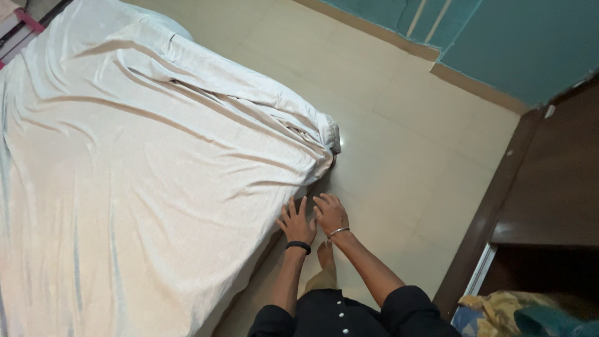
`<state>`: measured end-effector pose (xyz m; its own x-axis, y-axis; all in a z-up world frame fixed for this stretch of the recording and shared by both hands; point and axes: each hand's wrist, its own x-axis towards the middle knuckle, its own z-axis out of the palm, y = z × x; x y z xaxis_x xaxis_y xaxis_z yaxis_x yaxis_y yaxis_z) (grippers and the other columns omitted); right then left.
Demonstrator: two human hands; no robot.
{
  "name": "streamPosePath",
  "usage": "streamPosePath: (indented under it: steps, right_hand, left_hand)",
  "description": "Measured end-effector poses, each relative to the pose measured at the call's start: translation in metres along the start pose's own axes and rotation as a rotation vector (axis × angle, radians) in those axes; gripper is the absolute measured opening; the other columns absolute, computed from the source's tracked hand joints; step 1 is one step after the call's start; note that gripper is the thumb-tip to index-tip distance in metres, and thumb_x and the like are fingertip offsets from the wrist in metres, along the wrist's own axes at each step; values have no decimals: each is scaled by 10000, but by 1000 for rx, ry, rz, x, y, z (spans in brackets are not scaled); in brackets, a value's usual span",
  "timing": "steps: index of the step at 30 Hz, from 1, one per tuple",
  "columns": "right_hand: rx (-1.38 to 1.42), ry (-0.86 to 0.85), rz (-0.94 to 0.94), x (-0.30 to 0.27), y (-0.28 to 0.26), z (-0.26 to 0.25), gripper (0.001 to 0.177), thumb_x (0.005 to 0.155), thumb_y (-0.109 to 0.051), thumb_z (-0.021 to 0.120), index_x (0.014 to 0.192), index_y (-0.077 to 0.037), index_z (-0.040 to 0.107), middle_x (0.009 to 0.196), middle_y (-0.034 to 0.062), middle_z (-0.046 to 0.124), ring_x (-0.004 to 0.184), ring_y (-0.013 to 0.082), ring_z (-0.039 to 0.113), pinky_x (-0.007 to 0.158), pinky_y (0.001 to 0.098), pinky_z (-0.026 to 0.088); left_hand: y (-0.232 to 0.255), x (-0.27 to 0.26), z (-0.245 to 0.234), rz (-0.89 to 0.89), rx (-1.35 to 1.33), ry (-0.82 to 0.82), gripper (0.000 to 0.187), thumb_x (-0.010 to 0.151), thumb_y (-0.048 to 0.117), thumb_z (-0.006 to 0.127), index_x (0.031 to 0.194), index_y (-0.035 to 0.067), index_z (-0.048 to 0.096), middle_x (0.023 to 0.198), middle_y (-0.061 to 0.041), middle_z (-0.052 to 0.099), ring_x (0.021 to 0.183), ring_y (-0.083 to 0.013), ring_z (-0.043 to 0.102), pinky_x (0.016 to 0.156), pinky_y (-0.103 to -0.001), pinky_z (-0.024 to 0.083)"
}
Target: The person spreads a white sheet over a mattress and tucks the edges under the mattress along one side of the bed.
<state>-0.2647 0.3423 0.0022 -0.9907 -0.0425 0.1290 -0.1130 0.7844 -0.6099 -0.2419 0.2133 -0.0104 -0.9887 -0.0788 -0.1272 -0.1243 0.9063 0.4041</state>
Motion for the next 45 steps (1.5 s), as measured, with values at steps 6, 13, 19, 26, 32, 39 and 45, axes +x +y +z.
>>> streamPosePath:
  steps: [6, 13, 19, 26, 32, 39, 45]
  right_hand:
    - [-8, -35, -13, 46, 7, -10, 341, 905, -209, 690, 1232, -120, 724, 1308, 137, 659, 1257, 365, 562, 1069, 458, 459]
    - [-7, -28, -43, 81, 20, 0, 331, 876, -197, 711, 1193, -106, 732, 1286, 137, 669, 1242, 358, 570, 1059, 454, 465]
    - [29, -19, -71, 105, 32, -2, 330, 858, -192, 723, 1178, -112, 733, 1247, 134, 676, 1212, 364, 580, 1035, 457, 473]
    - [61, -58, -129, 136, 56, -24, 308, 859, -177, 724, 1161, -114, 732, 1234, 139, 669, 1215, 362, 583, 1028, 450, 485]
    - [66, -124, -221, 166, 90, -44, 317, 846, -156, 723, 1161, -114, 729, 1221, 137, 675, 1200, 369, 587, 1017, 452, 490]
    - [27, -194, -322, 200, 133, -67, 327, 857, -172, 730, 1178, -107, 726, 1241, 132, 674, 1194, 359, 589, 1014, 447, 493]
    - [37, -241, -333, 228, 157, -74, 338, 853, -175, 732, 1185, -111, 730, 1252, 117, 675, 1203, 338, 589, 1009, 433, 496]
  left_hand:
    - [17, 42, -4, -30, -44, 3, 812, 808, 307, 802, 1522, 330, 417, 1656, -60, 215, 1499, -423, 185, 1123, -785, 165]
    - [28, 73, -8, -49, -58, 43, 819, 788, 284, 819, 1510, 321, 433, 1660, -69, 199, 1494, -431, 175, 1115, -791, 166]
    - [42, 94, -7, -74, -44, 19, 825, 786, 275, 824, 1510, 312, 429, 1669, -69, 194, 1491, -435, 177, 1113, -794, 159]
    - [71, 118, 0, -136, -61, 43, 823, 791, 272, 813, 1513, 322, 423, 1658, -70, 204, 1498, -438, 171, 1122, -791, 152]
    - [113, 138, 17, -239, -74, 67, 801, 804, 273, 801, 1508, 332, 423, 1662, -71, 198, 1501, -429, 163, 1117, -799, 151]
    - [152, 156, 40, -291, -104, 132, 745, 825, 293, 814, 1475, 312, 451, 1660, -74, 205, 1515, -436, 146, 1114, -808, 144]
    - [178, 179, 49, -365, -132, 108, 786, 783, 281, 821, 1476, 327, 452, 1663, -59, 205, 1521, -412, 148, 1135, -792, 143]
